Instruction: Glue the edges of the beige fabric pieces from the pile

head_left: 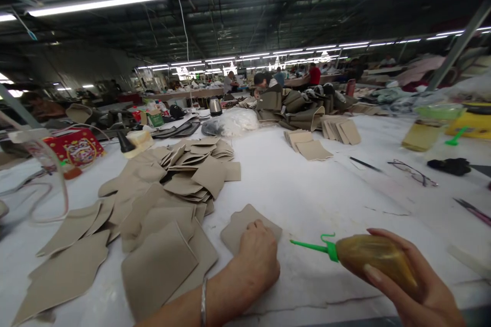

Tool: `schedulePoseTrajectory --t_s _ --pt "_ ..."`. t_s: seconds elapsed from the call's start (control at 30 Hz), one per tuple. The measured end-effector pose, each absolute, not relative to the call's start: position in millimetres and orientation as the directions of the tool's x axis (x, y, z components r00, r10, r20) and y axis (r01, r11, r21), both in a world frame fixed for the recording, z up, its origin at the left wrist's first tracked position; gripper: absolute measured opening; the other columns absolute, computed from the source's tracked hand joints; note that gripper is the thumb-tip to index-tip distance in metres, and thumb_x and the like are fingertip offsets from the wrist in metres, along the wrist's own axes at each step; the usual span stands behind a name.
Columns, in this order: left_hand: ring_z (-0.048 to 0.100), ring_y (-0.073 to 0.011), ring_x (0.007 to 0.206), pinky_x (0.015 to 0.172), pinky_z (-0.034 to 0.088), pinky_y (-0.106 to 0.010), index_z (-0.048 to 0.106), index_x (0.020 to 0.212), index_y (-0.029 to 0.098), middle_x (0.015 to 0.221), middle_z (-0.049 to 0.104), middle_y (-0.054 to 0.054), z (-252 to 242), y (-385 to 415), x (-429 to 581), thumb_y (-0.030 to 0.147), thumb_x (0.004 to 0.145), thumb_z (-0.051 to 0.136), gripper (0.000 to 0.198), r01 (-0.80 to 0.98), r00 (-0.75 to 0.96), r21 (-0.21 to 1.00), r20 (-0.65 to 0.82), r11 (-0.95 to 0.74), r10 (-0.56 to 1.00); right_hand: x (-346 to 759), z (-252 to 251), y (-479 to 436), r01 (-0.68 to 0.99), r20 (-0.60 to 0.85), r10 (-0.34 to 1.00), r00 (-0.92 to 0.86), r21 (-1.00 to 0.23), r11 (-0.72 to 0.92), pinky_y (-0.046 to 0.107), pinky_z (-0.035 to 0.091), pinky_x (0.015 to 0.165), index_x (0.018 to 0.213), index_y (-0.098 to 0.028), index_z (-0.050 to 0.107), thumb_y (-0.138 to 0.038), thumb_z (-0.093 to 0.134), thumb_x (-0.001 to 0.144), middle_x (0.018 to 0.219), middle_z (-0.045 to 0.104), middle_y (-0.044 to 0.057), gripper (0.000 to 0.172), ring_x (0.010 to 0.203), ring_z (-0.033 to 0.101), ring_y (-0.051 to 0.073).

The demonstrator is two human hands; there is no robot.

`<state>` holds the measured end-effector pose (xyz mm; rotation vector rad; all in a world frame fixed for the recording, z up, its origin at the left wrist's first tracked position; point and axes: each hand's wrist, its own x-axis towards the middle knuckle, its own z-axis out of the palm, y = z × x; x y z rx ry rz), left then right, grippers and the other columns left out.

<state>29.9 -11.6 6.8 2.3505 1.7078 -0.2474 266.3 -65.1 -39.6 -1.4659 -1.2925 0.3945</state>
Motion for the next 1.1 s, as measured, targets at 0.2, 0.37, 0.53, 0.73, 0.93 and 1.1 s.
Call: schedulePoseTrajectory --t_s 0.2,0.37,0.53,0.73,0.93,1.1 --pt "0.062 -0.0289 0.091 0.078 0.052 -0.039 0.068 0.101 0.010 0.104 0.063 -0.017 0.0 0.8 13.8 0.014 0.079 0.050 0.029 0.920 0.391 0.099 -0.209 -0.379 0.896 264.7 -32.3 -68.2 0.552 0.384 0.888 0.251 -0.811 0.195 0.027 0.057 0.076 0.120 -0.029 0.054 -0.053 0.071 0.075 0.115 0.064 0.004 0.054 0.096 0.066 0.027" --pt "0.065 -0.0275 0.085 0.073 0.051 -0.038 0.070 0.099 0.019 0.096 0.066 -0.011 0.9 12.7 -8.3 0.018 0.085 0.039 0.033 0.876 0.481 0.123 -0.169 -0.466 0.860 239.1 -16.0 -66.7 0.513 0.367 0.897 0.247 -0.835 0.200 0.033 0.050 0.091 0.120 -0.027 0.053 -0.053 0.069 0.076 0.120 0.060 0.005 0.054 0.104 0.061 0.029" --pt "0.066 -0.0271 0.083 0.070 0.050 -0.036 0.065 0.107 0.022 0.094 0.068 -0.009 -4.4 10.1 -8.5 0.020 0.086 0.037 0.035 0.874 0.482 0.154 -0.158 -0.461 0.862 225.1 -14.3 -55.6 0.537 0.414 0.899 0.145 -0.795 0.280 0.029 0.048 0.092 0.121 -0.029 0.052 -0.049 0.069 0.080 0.119 0.060 0.003 0.048 0.104 0.060 0.024" --pt "0.065 -0.0268 0.081 0.068 0.048 -0.035 0.061 0.116 0.026 0.092 0.067 -0.008 -10.8 6.8 -7.3 0.020 0.086 0.036 0.039 0.870 0.480 0.205 -0.148 -0.448 0.865 228.9 -23.9 -39.1 0.690 0.510 0.860 -0.002 -0.622 0.370 0.033 0.055 0.081 0.122 -0.030 0.052 -0.050 0.069 0.080 0.112 0.064 0.004 0.050 0.092 0.065 0.025" --pt "0.064 -0.0258 0.080 0.070 0.047 -0.035 0.053 0.129 0.036 0.092 0.066 -0.006 -13.8 6.6 -9.0 0.020 0.087 0.035 0.049 0.850 0.500 0.253 -0.110 -0.462 0.859 225.8 -26.7 -38.9 0.720 0.532 0.847 -0.008 -0.585 0.374 0.035 0.052 0.083 0.121 -0.029 0.052 -0.050 0.066 0.083 0.113 0.062 0.004 0.046 0.094 0.063 0.025" --pt "0.063 -0.0250 0.091 0.081 0.047 -0.035 0.056 0.129 0.036 0.101 0.068 -0.005 -13.3 8.8 -7.6 0.023 0.088 0.038 0.047 0.833 0.517 0.318 -0.158 -0.453 0.841 222.8 -24.8 -44.9 0.677 0.423 0.902 0.087 -0.690 0.258 0.036 0.050 0.082 0.121 -0.028 0.052 -0.052 0.065 0.083 0.111 0.062 0.003 0.046 0.093 0.063 0.026"
